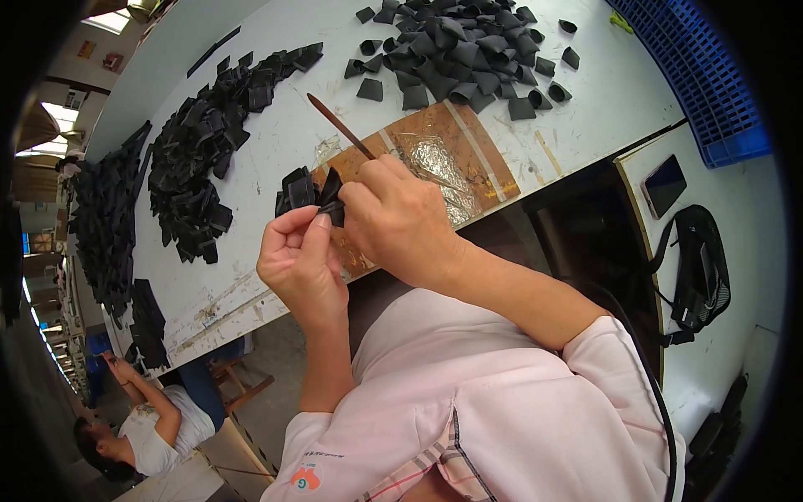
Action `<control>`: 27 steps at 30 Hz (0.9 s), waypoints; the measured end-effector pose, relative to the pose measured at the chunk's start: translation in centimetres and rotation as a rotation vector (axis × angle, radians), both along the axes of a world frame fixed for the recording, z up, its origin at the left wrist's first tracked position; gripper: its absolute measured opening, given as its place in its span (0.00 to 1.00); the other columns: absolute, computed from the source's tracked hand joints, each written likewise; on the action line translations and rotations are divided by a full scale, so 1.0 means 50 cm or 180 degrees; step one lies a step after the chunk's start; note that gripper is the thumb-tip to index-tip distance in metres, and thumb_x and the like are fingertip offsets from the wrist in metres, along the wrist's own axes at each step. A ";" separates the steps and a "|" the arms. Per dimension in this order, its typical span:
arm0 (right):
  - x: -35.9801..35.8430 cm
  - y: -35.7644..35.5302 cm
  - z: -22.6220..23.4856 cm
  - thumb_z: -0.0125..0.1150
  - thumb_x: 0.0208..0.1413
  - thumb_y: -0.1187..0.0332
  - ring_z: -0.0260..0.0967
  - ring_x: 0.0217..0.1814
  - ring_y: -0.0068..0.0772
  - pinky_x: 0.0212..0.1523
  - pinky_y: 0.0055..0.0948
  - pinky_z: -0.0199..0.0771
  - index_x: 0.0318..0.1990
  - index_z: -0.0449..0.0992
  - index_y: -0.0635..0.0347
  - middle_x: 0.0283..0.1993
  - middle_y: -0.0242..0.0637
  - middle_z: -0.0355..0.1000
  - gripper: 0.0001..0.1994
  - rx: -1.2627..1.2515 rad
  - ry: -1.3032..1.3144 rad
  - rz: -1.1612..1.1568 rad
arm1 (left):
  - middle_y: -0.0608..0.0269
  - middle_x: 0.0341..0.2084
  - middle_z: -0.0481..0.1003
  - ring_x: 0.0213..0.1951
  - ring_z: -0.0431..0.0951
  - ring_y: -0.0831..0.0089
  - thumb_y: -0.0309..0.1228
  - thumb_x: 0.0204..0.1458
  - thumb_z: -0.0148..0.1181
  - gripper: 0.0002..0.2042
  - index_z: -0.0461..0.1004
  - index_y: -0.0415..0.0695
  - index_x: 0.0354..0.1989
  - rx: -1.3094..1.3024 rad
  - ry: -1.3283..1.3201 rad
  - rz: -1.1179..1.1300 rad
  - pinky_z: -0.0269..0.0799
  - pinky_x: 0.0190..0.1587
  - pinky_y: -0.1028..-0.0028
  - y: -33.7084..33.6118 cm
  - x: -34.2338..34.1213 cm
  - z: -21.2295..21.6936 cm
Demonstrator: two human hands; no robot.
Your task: Manually assembling small black rubber components onto a base using a thin applicator tool on a workbench.
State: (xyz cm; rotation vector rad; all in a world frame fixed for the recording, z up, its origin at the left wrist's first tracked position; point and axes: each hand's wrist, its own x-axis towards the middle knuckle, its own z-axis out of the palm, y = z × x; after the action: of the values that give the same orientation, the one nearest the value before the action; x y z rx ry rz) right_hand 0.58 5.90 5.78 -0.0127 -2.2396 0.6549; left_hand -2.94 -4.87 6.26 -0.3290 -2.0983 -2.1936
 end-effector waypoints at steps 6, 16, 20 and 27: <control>0.006 0.035 0.031 0.57 0.41 0.76 0.56 0.18 0.14 0.18 0.15 0.55 0.22 0.72 0.64 0.21 0.28 0.64 0.02 -0.3544 -0.1149 0.0684 | 0.63 0.17 0.67 0.08 0.51 0.87 0.17 0.43 0.48 0.08 0.66 0.39 0.33 0.2317 -0.2387 -0.2032 0.46 0.10 0.86 -0.012 -0.036 0.020; -0.002 0.080 0.066 0.55 0.52 0.66 0.47 0.18 0.10 0.15 0.12 0.46 0.25 0.71 0.60 0.18 0.21 0.57 0.08 -0.5525 -0.1644 0.2000 | 0.61 0.20 0.70 0.10 0.59 0.86 0.15 0.42 0.47 0.04 0.67 0.35 0.26 0.0643 -0.0524 -0.0668 0.52 0.11 0.86 0.065 -0.035 0.038; -0.047 0.109 0.138 0.52 0.54 0.61 0.48 0.18 0.09 0.16 0.10 0.46 0.23 0.69 0.58 0.19 0.20 0.57 0.13 -0.3803 -0.1523 0.1656 | 0.56 0.20 0.70 0.06 0.54 0.86 0.18 0.46 0.44 0.06 0.67 0.35 0.31 0.2596 -0.2007 -0.1957 0.46 0.08 0.86 0.057 -0.104 0.091; -0.084 0.132 0.088 0.55 0.51 0.56 0.48 0.18 0.12 0.15 0.13 0.46 0.25 0.73 0.61 0.17 0.23 0.58 0.16 -0.4438 -0.1640 0.2226 | 0.52 0.24 0.71 0.05 0.51 0.86 0.20 0.50 0.41 0.08 0.66 0.33 0.35 0.3495 -0.2833 -0.2632 0.44 0.07 0.87 0.066 -0.130 0.049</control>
State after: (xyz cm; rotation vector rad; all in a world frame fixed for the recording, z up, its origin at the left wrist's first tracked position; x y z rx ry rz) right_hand -3.63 12.52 10.19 -0.1015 -1.6934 2.6875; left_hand -9.43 -1.59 8.72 -0.0926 -0.4375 -4.0602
